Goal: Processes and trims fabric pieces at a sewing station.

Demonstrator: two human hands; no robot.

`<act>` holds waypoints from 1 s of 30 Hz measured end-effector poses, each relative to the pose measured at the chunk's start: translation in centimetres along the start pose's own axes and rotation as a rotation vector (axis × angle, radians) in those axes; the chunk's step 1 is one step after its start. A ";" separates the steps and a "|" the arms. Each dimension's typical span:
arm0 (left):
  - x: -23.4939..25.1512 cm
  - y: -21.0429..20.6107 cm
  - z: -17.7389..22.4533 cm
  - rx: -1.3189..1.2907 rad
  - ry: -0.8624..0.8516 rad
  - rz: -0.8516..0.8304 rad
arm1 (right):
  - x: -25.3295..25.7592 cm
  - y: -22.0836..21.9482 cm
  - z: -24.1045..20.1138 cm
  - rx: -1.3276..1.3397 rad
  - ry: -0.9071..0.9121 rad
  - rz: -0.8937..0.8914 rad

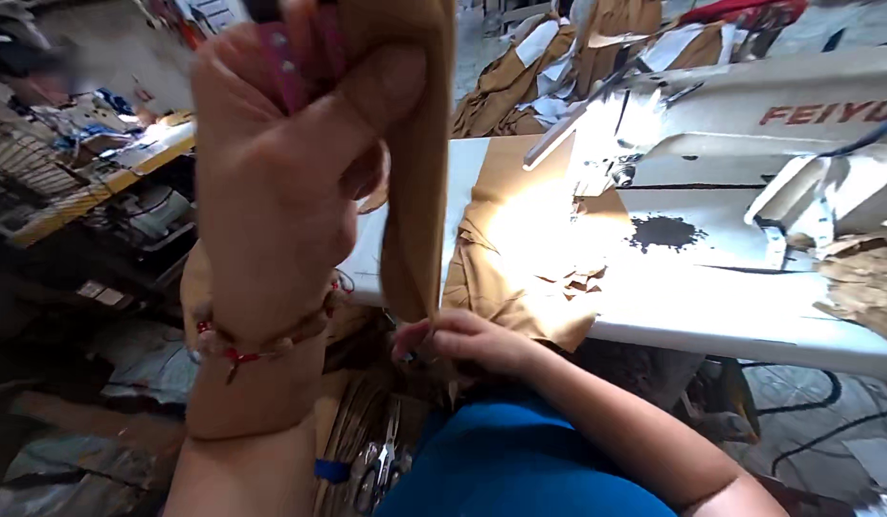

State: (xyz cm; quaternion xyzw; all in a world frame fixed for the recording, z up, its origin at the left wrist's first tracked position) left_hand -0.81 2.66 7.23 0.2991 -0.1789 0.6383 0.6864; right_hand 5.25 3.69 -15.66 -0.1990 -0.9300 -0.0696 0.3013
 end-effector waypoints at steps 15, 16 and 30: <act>1.7 -4.9 -26.2 -0.180 0.843 0.250 | -14.6 17.1 -10.7 -1.003 -0.629 0.693; 1.5 -5.0 -28.9 -0.071 0.940 0.254 | -14.9 18.1 -8.9 -1.008 -0.679 0.645; -2.7 -15.5 -16.9 0.999 -0.175 -0.307 | -16.3 19.2 -6.1 -0.778 -0.759 0.811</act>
Point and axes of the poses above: each hand's wrist, its own x-axis towards the middle knuckle, its own y-axis out of the back of the hand, z = x × y, the point moved 8 cm from there along x, towards the middle knuckle, and after that the axes turned 12 degrees about y, right-handed, at the moved point
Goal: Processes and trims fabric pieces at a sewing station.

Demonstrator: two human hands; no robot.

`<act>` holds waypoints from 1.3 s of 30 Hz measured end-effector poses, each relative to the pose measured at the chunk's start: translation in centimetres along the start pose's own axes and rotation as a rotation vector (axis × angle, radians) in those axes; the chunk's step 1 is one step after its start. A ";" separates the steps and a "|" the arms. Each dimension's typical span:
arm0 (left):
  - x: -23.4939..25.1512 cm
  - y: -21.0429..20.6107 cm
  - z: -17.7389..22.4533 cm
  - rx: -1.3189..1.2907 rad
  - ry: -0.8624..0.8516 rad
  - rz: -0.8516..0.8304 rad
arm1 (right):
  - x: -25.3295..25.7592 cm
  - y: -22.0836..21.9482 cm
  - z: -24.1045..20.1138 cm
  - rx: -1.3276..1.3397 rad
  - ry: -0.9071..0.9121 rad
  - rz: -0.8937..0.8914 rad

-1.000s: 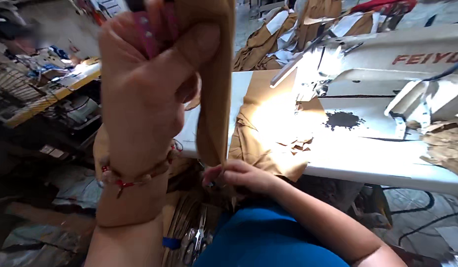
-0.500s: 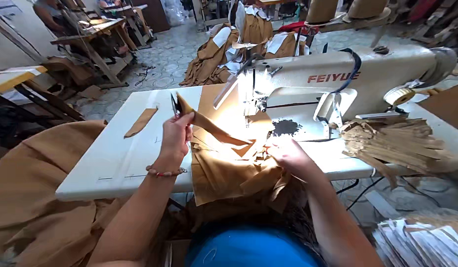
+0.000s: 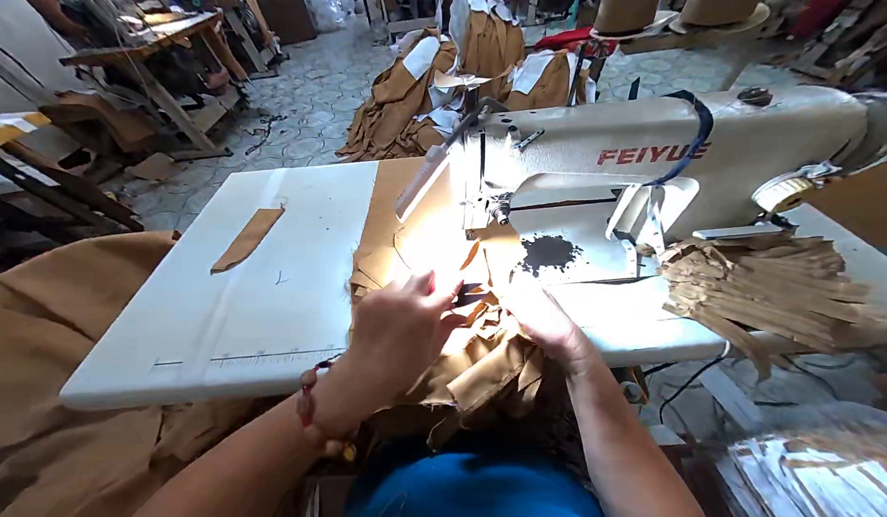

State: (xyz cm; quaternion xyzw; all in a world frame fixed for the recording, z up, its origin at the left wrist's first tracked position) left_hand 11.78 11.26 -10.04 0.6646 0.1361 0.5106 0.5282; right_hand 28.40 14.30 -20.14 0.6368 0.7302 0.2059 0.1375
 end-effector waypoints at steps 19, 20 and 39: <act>0.9 -3.6 4.2 0.130 -0.182 -0.008 | -0.7 0.7 0.0 0.031 0.042 0.100; 0.9 -3.8 4.3 0.127 -0.187 -0.012 | -0.8 0.6 -0.1 0.045 0.038 0.099; -4.6 -4.8 2.7 -0.600 0.379 -0.193 | -5.7 -2.6 -2.2 1.265 0.076 0.662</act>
Point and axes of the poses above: each hand's wrist, its own x-axis towards the middle knuckle, its own y-axis out of the back of the hand, z = x × y, the point moved 8 cm from there along x, towards the middle knuckle, and after that the axes turned 12 degrees about y, right-handed, at the moved point
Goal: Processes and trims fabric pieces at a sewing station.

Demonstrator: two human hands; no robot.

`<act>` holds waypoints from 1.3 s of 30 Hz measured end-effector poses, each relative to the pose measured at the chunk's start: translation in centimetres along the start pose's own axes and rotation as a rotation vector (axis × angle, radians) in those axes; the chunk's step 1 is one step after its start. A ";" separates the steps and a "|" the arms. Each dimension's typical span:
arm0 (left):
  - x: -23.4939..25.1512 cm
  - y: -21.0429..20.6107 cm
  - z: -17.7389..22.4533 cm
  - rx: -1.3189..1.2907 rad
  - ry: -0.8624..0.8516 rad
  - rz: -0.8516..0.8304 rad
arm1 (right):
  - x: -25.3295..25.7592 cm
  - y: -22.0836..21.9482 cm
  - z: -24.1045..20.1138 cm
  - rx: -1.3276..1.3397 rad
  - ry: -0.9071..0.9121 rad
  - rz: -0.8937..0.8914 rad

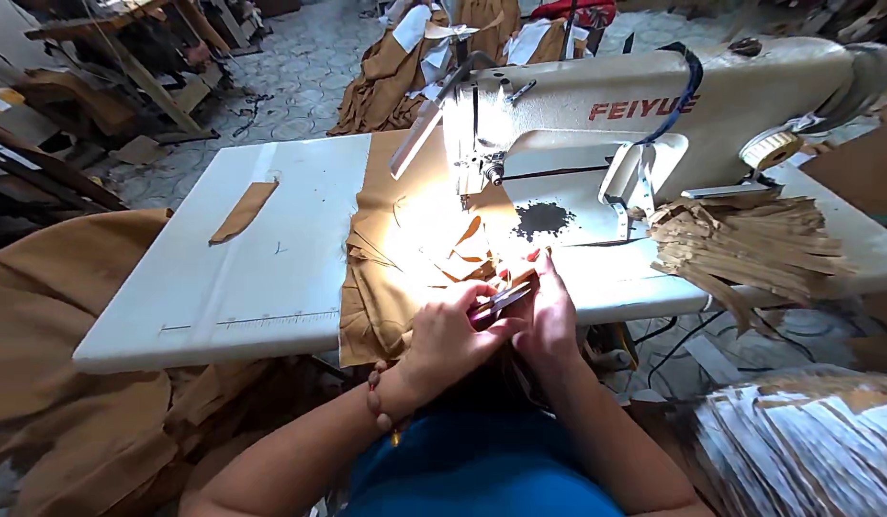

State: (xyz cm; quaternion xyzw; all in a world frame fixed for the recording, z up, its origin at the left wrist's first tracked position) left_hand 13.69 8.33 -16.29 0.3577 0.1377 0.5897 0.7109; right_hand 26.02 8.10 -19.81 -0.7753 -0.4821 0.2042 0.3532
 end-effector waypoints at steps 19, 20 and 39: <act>-1.4 14.1 3.9 -0.117 -0.133 -0.143 | -4.3 -6.0 1.8 -0.451 0.018 -1.140; -1.7 14.8 3.6 -0.096 -0.128 -0.133 | -4.2 -6.2 1.8 -0.498 0.042 -1.126; 0.6 21.7 2.0 0.181 -0.080 0.206 | -1.7 -3.4 -0.5 -0.652 0.057 -0.965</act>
Point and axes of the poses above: each hand's wrist, its own x-axis towards the middle knuckle, its own y-axis out of the back of the hand, z = x × y, the point moved 8 cm from there along x, towards the middle knuckle, and after that the axes turned 12 degrees about y, right-handed, at the moved point
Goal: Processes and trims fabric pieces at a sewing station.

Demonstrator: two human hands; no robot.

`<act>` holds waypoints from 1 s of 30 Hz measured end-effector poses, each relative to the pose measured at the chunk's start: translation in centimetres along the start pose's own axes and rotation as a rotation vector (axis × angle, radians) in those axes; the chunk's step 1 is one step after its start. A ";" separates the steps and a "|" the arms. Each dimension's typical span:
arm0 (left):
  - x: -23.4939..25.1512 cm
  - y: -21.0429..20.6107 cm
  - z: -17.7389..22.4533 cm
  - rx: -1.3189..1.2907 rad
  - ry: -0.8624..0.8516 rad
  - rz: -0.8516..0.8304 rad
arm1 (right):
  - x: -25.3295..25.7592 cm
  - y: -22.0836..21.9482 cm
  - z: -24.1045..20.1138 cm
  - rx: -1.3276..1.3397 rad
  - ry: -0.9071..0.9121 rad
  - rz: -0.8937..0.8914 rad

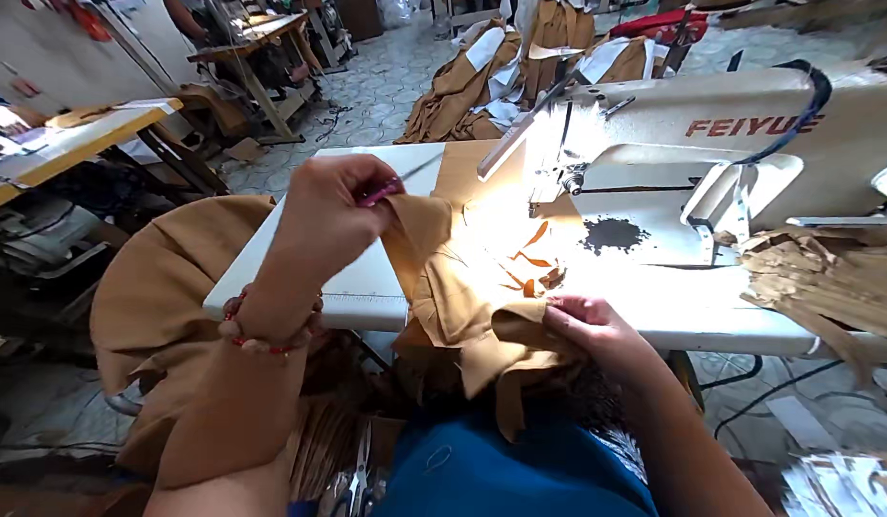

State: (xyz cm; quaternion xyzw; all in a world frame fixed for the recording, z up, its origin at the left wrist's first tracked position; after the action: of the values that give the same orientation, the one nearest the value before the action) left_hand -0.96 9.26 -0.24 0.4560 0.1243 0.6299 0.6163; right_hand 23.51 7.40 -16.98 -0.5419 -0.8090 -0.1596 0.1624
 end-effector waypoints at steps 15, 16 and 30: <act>-0.1 -0.1 2.8 -0.878 0.113 0.065 | 2.9 -11.4 -1.1 0.043 0.319 -0.394; 1.3 1.7 4.2 -0.844 0.023 0.170 | 2.5 -10.5 -1.5 0.132 0.299 -0.382; 8.1 -13.3 -15.7 -0.163 0.678 -0.059 | -0.2 8.3 5.2 -0.211 -0.294 0.292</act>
State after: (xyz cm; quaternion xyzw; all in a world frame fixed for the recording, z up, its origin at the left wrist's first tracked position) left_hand -2.15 25.65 -15.08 0.1665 0.2844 0.7354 0.5921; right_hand 30.81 12.51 -21.05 -0.6847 -0.7157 -0.1375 0.0066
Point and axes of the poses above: each hand's wrist, its own x-axis towards the middle knuckle, its own y-axis out of the back of the hand, z = x × y, the point moved 8 cm from there along x, towards the middle knuckle, and after that the axes turned 12 degrees about y, right-handed, at the moved point
